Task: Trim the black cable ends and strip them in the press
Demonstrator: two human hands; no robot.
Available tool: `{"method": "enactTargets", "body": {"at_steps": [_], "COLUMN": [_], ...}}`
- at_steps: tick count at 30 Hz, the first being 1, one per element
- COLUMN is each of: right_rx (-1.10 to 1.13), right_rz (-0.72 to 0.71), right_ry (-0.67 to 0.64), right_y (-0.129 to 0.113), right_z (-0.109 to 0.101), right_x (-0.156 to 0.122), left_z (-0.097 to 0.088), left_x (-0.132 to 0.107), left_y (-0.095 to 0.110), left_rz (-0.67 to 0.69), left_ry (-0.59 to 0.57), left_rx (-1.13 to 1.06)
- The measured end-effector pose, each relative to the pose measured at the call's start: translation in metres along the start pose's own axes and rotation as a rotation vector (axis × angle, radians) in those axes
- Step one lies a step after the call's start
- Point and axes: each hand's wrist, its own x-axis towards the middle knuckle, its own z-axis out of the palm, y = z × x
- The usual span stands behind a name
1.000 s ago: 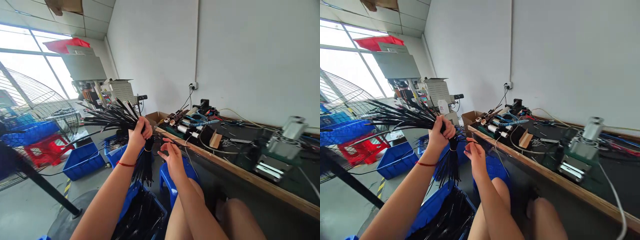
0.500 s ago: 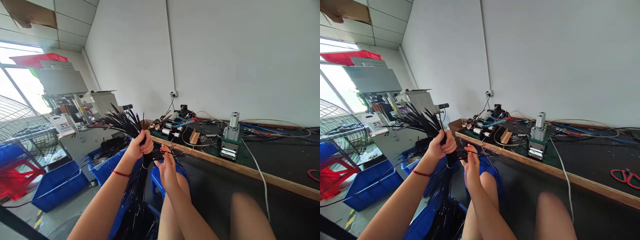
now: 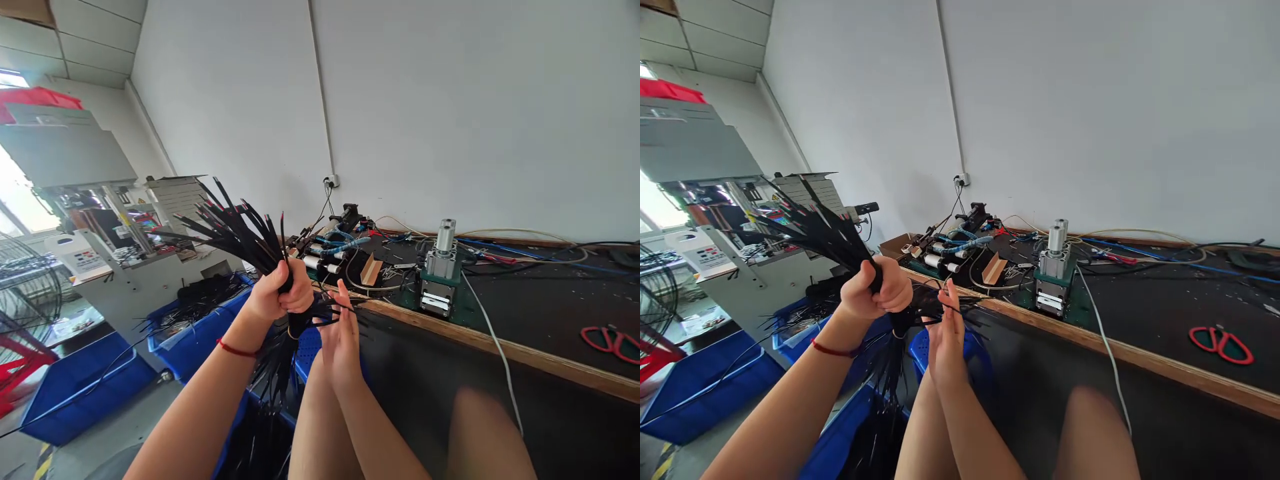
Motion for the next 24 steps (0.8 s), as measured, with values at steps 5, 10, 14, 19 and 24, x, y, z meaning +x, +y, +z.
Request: {"method": "enactTargets", "body": {"at_steps": [5,10,14,19,24], "right_rx": [0.006,-0.100,-0.205,-0.357,-0.449], "right_rz": [-0.102,-0.173,-0.140,-0.071,-0.001], "right_ry": [0.010,0.021,-0.008,0.033,0.187], "right_y": [-0.025,-0.022,-0.010,-0.016,-0.025], "right_z": [0.001,-0.027,-0.061,-0.096,-0.124], "right_x": [0.015,-0.003,-0.033,-0.060,-0.055], "left_z": [0.014,0.008,0.001,0.005,0.009], "left_x": [0.007,-0.005,-0.018,-0.025,-0.029], "left_y": [-0.012,-0.029,-0.044,-0.080,-0.138], "left_rz": [-0.119,-0.322,-0.450,-0.545,-0.538], "left_ry": [-0.041,-0.113,-0.167,-0.226,-0.134], "left_rx": [0.021,0.104,0.172,0.203,0.171]}}
